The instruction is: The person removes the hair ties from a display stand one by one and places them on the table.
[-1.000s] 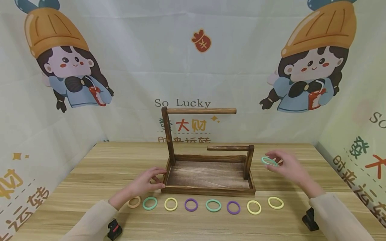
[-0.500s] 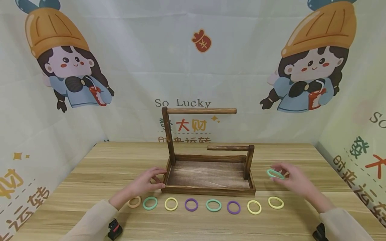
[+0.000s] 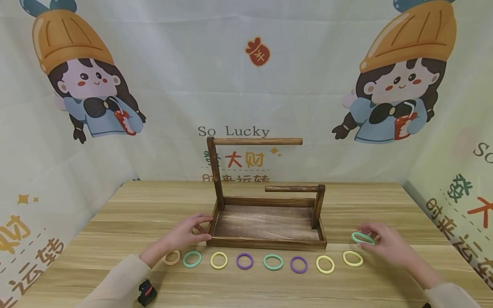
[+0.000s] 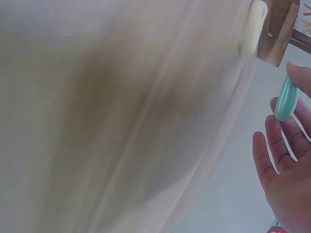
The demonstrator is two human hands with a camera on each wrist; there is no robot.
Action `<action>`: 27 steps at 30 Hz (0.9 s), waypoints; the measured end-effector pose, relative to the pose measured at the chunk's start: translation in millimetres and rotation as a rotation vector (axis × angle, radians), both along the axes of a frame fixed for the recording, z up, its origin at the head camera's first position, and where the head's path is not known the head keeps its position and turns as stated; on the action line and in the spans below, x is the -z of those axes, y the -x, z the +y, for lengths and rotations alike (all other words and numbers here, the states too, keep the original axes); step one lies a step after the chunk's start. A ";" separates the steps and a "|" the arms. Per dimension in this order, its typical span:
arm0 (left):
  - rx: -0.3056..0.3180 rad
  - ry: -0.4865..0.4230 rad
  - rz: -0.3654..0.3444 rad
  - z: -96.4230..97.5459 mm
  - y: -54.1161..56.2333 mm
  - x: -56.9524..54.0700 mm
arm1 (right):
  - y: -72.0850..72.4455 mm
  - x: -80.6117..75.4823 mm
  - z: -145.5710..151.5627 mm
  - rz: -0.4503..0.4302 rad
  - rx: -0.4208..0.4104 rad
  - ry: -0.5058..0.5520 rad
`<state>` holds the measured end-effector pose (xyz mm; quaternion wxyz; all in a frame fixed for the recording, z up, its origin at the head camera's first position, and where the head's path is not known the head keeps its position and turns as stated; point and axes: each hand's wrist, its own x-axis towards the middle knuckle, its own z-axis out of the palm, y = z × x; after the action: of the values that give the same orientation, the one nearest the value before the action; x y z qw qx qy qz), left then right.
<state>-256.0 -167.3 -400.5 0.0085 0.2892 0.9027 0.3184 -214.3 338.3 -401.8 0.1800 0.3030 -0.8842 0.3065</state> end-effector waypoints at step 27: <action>0.009 0.003 0.009 -0.6 0.6 0.3 | -14.9 17.5 28.8 -0.203 -0.008 -0.117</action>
<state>-256.6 -168.0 -400.8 0.0063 0.2947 0.9019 0.3158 -199.5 367.0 -419.4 0.0702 0.2839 -0.9130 0.2844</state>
